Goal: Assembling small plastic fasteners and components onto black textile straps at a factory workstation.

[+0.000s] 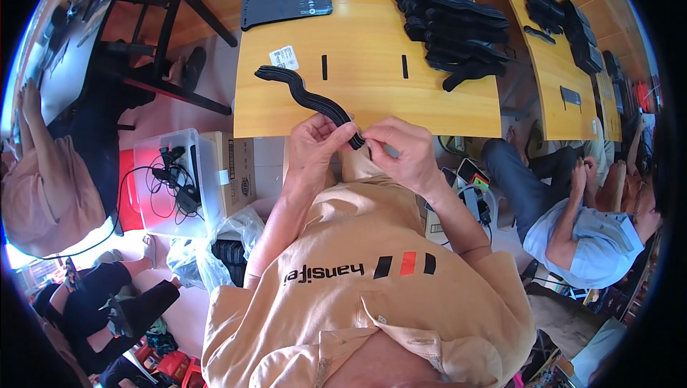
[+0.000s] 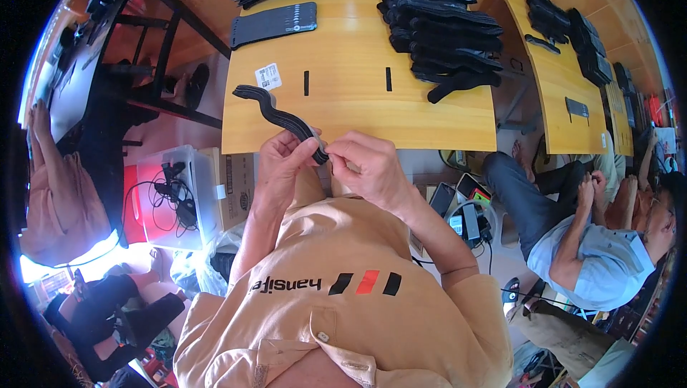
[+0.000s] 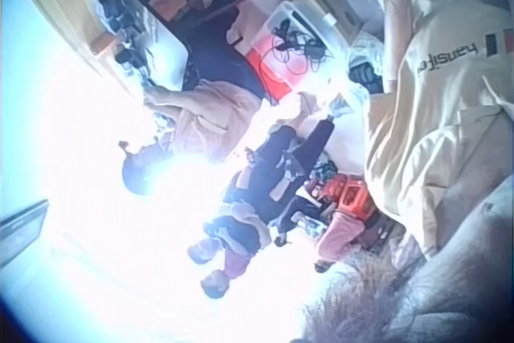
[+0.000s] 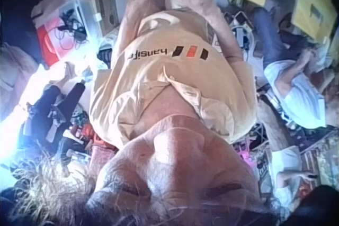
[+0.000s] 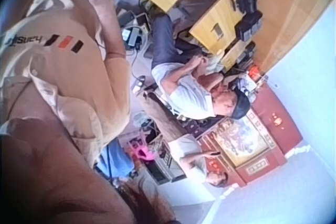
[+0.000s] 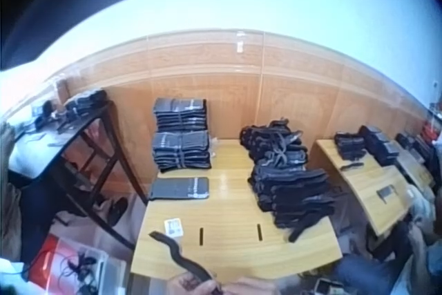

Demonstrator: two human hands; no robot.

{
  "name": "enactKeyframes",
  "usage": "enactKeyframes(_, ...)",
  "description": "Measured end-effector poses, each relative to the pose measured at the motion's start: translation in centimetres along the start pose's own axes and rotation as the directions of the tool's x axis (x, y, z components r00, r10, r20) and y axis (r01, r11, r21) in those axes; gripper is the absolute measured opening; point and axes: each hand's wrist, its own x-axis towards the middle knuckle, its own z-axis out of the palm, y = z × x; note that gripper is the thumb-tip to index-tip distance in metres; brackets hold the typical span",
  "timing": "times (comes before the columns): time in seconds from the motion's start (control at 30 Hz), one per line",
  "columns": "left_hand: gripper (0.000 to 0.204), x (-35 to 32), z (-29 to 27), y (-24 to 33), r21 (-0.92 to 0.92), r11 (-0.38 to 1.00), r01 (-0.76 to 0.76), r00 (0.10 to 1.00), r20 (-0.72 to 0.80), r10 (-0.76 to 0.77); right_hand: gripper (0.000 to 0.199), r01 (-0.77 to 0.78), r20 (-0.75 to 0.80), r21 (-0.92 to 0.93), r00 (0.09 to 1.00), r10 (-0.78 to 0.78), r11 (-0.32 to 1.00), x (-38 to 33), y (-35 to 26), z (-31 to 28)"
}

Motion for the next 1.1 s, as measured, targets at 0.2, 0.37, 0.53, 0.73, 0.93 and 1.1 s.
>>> enactKeyframes(0.2,0.026,0.0,0.5,0.0,-0.06,0.998,0.01,1.0,-0.018,-0.011,0.013,-0.085,-0.017,0.11,0.996,0.088,0.99,-0.1,-0.2,-0.1)
enactKeyframes(0.37,0.026,0.2,0.5,0.0,-0.008,1.0,-0.009,1.0,0.026,0.009,0.012,0.003,-0.018,-0.045,1.0,-0.003,0.999,-0.2,-0.4,-0.5)
enactKeyframes(0.53,0.025,0.0,0.2,-0.1,-0.052,0.997,0.052,0.995,0.088,-0.047,0.008,-0.158,0.082,0.085,0.985,0.152,0.984,-0.3,-0.2,-0.6)
enactKeyframes(0.73,0.025,0.0,0.4,0.3,-0.136,0.978,0.158,0.979,0.152,-0.137,0.005,-0.565,0.222,0.576,0.803,0.552,0.59,-0.7,-0.2,-0.5)
enactKeyframes(0.93,0.024,0.5,0.6,-0.5,-0.151,0.982,0.117,0.985,0.144,-0.096,0.011,-0.022,-0.032,-0.096,0.999,0.019,0.995,-0.4,-1.8,-1.0)
enactKeyframes(1.1,0.024,0.3,0.7,-0.2,-0.087,0.987,0.132,0.979,0.169,-0.116,0.011,0.055,0.137,-0.402,0.991,0.001,0.914,-0.4,-2.2,-1.3)
